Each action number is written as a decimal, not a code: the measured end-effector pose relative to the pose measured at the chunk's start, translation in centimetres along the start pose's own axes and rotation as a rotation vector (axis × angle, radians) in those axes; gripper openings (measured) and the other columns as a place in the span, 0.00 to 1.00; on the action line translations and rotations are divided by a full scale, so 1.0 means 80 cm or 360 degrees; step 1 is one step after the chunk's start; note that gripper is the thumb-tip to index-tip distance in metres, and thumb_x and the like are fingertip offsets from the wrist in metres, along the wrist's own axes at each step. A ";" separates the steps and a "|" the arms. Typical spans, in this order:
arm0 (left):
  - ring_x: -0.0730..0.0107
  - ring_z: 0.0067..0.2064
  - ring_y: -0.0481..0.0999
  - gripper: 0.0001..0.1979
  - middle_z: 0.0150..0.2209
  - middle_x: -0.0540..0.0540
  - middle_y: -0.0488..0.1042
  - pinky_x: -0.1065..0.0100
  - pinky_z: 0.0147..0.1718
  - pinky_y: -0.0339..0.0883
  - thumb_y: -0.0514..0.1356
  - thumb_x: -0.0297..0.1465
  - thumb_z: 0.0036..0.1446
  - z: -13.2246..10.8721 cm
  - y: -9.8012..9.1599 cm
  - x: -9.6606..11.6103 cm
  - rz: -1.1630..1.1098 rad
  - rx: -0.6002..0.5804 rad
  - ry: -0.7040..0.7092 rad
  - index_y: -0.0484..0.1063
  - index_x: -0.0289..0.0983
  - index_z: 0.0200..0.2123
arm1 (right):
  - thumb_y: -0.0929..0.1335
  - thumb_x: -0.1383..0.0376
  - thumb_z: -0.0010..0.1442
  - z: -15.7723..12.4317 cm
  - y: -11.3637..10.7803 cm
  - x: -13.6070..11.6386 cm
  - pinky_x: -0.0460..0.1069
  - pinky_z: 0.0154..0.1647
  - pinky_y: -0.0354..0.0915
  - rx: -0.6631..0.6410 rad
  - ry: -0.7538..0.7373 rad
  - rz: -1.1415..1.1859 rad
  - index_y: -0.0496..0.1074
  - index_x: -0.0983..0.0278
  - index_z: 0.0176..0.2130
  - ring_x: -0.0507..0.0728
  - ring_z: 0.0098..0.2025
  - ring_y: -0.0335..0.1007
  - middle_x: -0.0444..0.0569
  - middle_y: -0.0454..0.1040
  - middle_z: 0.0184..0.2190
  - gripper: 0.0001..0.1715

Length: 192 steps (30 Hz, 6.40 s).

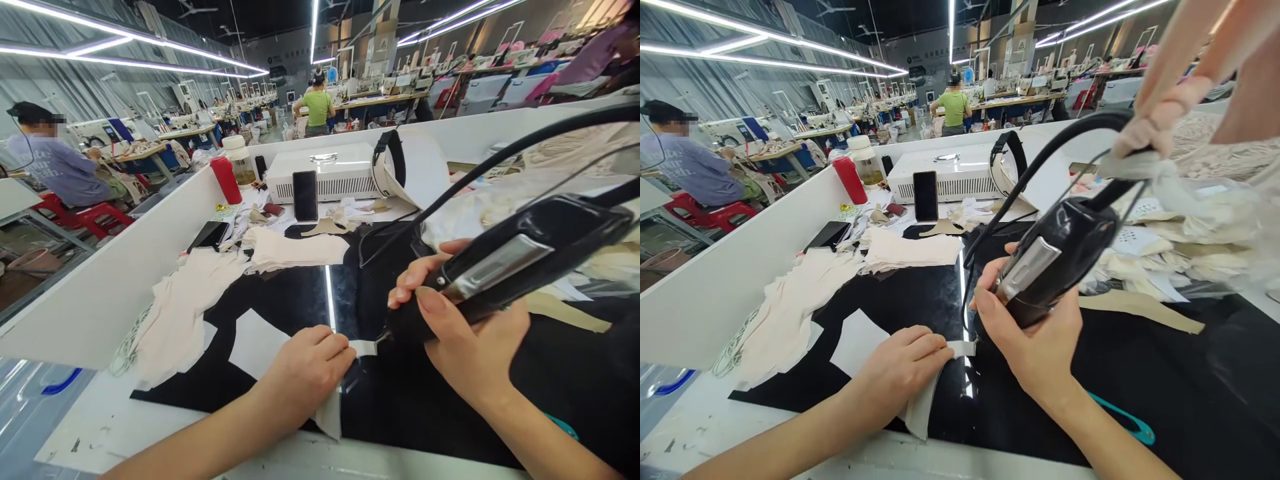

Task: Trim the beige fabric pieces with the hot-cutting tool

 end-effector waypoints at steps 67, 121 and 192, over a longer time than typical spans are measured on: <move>0.63 0.45 0.83 0.16 0.46 0.43 0.82 0.62 0.48 0.84 0.53 0.16 0.80 -0.001 0.014 0.003 -0.0098 0.0118 -0.0034 0.77 0.36 0.54 | 0.86 0.58 0.66 -0.014 0.025 0.001 0.50 0.31 0.83 -0.0174 0.0045 0.0113 0.79 0.53 0.53 0.54 0.29 0.80 0.39 0.81 0.33 0.22; 0.62 0.46 0.82 0.19 0.47 0.45 0.79 0.65 0.45 0.82 0.57 0.11 0.64 -0.035 0.006 0.019 -0.0198 -0.0147 -0.0400 0.69 0.41 0.47 | 0.87 0.61 0.64 -0.058 -0.002 -0.033 0.52 0.26 0.82 -0.0004 0.0048 -0.0028 0.78 0.52 0.54 0.57 0.30 0.81 0.42 0.82 0.34 0.25; 0.41 0.61 0.88 0.34 0.55 0.31 0.86 0.51 0.57 0.89 0.54 0.57 0.83 -0.052 0.022 0.072 0.0176 0.0470 -0.0355 0.80 0.32 0.65 | 0.86 0.53 0.65 -0.038 0.073 0.020 0.47 0.31 0.81 -0.0101 0.0095 0.0252 0.75 0.52 0.54 0.51 0.29 0.78 0.37 0.81 0.35 0.27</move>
Point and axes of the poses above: each hand's wrist, its own z-axis towards the middle knuckle, its own y-axis out of the palm, x = y × z, the point moved 5 cm from there along z, towards the middle knuckle
